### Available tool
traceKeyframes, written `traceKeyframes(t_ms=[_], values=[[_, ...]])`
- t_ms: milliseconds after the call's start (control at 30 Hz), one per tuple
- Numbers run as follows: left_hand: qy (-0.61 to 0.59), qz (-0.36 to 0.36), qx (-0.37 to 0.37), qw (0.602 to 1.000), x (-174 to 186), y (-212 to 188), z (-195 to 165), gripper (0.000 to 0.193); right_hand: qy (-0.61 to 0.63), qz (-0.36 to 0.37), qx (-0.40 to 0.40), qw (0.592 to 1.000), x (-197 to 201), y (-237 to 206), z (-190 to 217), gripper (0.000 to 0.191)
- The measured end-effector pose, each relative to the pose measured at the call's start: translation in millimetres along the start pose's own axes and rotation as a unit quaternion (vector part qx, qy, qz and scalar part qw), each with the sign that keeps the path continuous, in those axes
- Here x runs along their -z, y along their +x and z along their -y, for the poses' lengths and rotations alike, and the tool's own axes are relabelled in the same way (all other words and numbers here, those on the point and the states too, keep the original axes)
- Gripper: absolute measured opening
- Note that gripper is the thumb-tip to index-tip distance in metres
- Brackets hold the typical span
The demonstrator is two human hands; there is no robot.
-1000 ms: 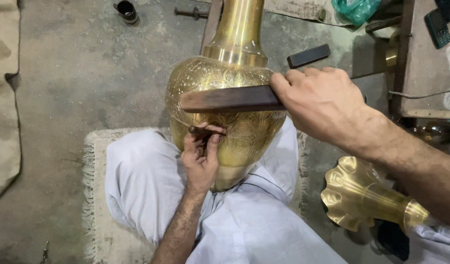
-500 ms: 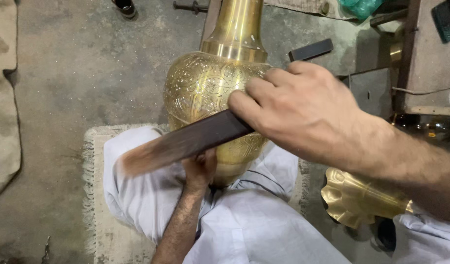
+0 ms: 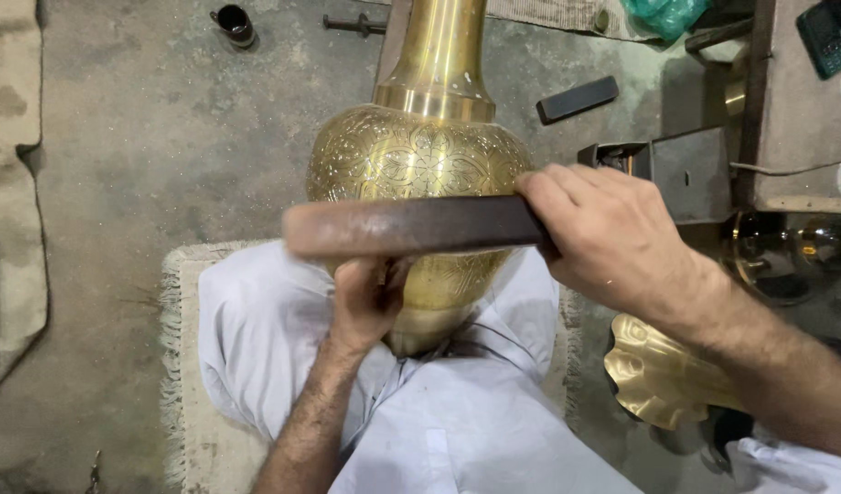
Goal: The person sits on the floor with a large brass vase between their legs and taps a punch against its engraved surface using a wooden mallet. They then rotate the vase, hold it steady, and draw lines on its surface with a marker, tracing out the pattern.
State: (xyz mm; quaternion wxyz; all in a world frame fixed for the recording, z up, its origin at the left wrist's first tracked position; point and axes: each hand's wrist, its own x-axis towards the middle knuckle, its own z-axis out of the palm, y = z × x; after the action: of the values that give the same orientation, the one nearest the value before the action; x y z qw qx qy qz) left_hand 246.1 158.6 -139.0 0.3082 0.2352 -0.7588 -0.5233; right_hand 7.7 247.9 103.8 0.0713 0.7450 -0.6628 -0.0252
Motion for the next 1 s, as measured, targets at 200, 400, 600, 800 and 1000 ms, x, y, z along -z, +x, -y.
traceKeyframes(t_ms=[200, 400, 600, 800, 1000], values=[[0.180, 0.208, 0.008, 0.961, 34.0, 32.9, -30.9, 0.019, 0.083, -0.080, -0.095, 0.989, -34.5, -45.3, 9.7, 0.041], [0.116, 0.319, -0.169, 0.925, 54.1, 84.5, -47.2, 0.040, 0.195, -0.187, -0.167, 0.948, -88.9, -83.6, 32.8, 0.043], [0.199, 0.418, -0.255, 0.849, 52.1, 114.0, -64.2, 0.053, 0.243, -0.268, -0.225, 0.905, -130.4, -113.4, 68.4, 0.047], [0.236, 0.492, -0.272, 0.793, 43.7, 136.6, -84.3, 0.051, 0.313, -0.283, -0.329, 0.845, -155.4, -130.8, 106.8, 0.044], [0.207, 0.523, -0.241, 0.791, 39.8, 151.6, -87.0, 0.050, 0.384, -0.193, -0.516, 0.741, -179.4, -123.1, 132.0, 0.035]])
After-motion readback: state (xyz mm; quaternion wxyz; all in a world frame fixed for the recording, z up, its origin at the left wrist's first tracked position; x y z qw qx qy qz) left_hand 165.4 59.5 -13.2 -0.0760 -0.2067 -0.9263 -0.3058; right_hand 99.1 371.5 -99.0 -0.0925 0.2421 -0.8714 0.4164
